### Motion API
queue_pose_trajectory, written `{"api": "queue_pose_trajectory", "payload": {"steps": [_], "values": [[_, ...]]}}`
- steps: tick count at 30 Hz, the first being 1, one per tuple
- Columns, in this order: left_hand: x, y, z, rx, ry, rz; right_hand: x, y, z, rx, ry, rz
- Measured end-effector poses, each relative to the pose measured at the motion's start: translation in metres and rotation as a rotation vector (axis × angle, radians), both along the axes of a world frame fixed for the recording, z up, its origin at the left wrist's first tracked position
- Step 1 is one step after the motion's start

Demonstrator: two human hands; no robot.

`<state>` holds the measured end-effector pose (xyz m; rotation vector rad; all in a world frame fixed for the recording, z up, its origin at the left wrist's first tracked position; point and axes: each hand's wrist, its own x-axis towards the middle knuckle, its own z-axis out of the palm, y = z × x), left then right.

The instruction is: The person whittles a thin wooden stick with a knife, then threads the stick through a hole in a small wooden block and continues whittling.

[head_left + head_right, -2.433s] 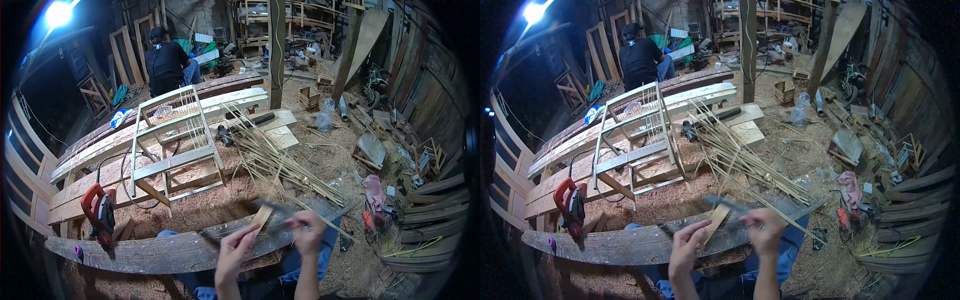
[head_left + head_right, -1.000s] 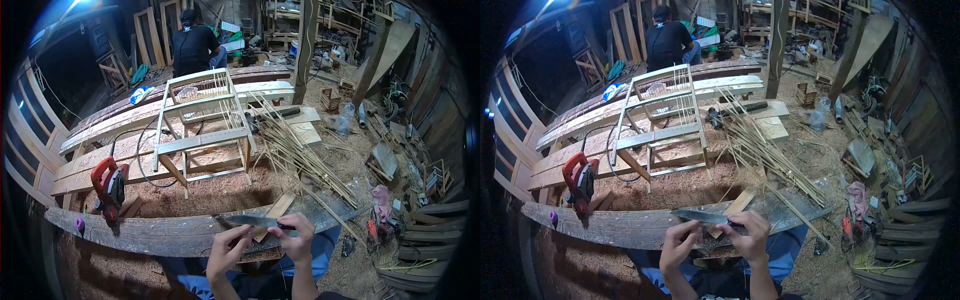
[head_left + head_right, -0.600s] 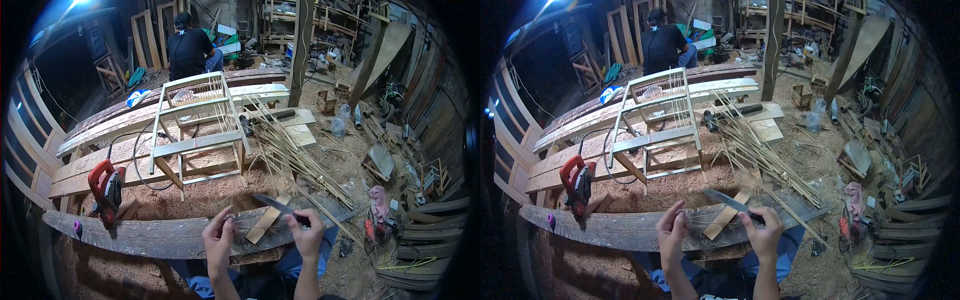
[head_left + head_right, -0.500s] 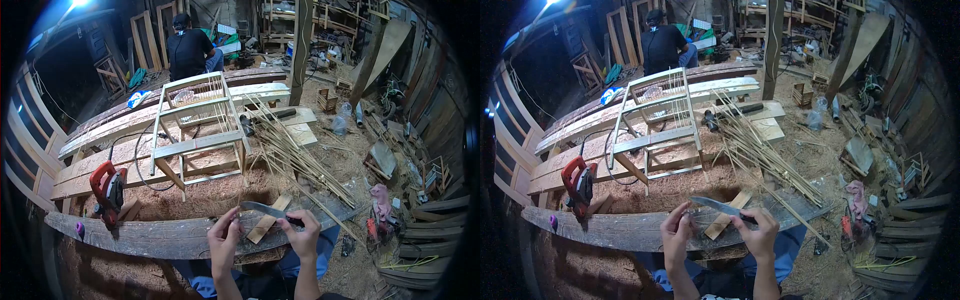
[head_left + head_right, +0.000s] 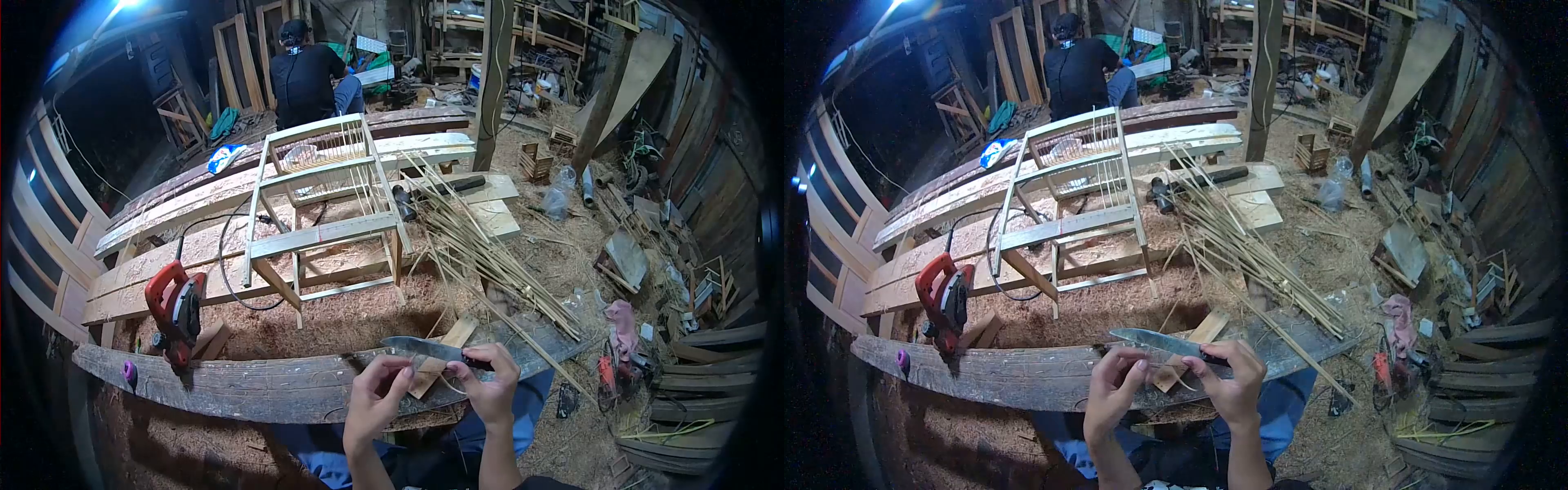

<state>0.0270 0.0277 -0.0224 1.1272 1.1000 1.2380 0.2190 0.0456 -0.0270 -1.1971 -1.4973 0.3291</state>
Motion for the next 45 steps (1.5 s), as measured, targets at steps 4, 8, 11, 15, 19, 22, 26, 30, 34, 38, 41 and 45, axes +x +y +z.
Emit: {"api": "queue_pose_trajectory", "payload": {"steps": [4, 8, 11, 15, 19, 22, 26, 30, 34, 38, 41, 45], "values": [[0.000, -0.004, 0.009, -0.070, -0.015, -0.003, 0.001, 0.001, -0.003, 0.055, 0.063, 0.032], [-0.003, -0.001, 0.013, 0.086, 0.063, -0.020, 0.003, 0.002, -0.008, 0.059, 0.079, 0.028], [-0.004, 0.000, 0.012, 0.209, 0.159, 0.028, 0.004, 0.002, -0.006, 0.067, 0.064, 0.027], [-0.005, 0.000, 0.010, 0.248, 0.230, 0.016, 0.009, 0.001, -0.001, 0.080, 0.033, 0.011], [-0.004, -0.001, 0.016, 0.284, 0.327, 0.021, 0.012, -0.001, -0.005, 0.041, 0.059, -0.134], [-0.008, -0.002, 0.018, 0.282, 0.347, -0.008, 0.030, 0.003, -0.005, -0.032, 0.150, -0.324], [-0.007, -0.003, 0.012, 0.106, 0.322, 0.102, 0.034, -0.004, -0.012, 0.038, 0.062, -0.104], [0.014, -0.003, 0.006, 0.011, 0.111, 0.010, -0.005, -0.006, 0.001, 0.022, 0.003, 0.203], [0.014, -0.006, 0.006, 0.065, 0.086, -0.049, -0.007, -0.003, -0.001, 0.039, 0.007, 0.203], [-0.004, -0.007, 0.012, -0.059, 0.031, -0.082, 0.028, 0.001, -0.014, -0.084, 0.133, -0.201], [-0.002, -0.003, 0.010, -0.049, 0.085, -0.081, 0.028, -0.002, -0.008, -0.033, 0.046, -0.091], [0.009, -0.006, 0.010, 0.020, 0.140, -0.125, 0.007, -0.002, 0.001, -0.036, 0.006, 0.052]]}}
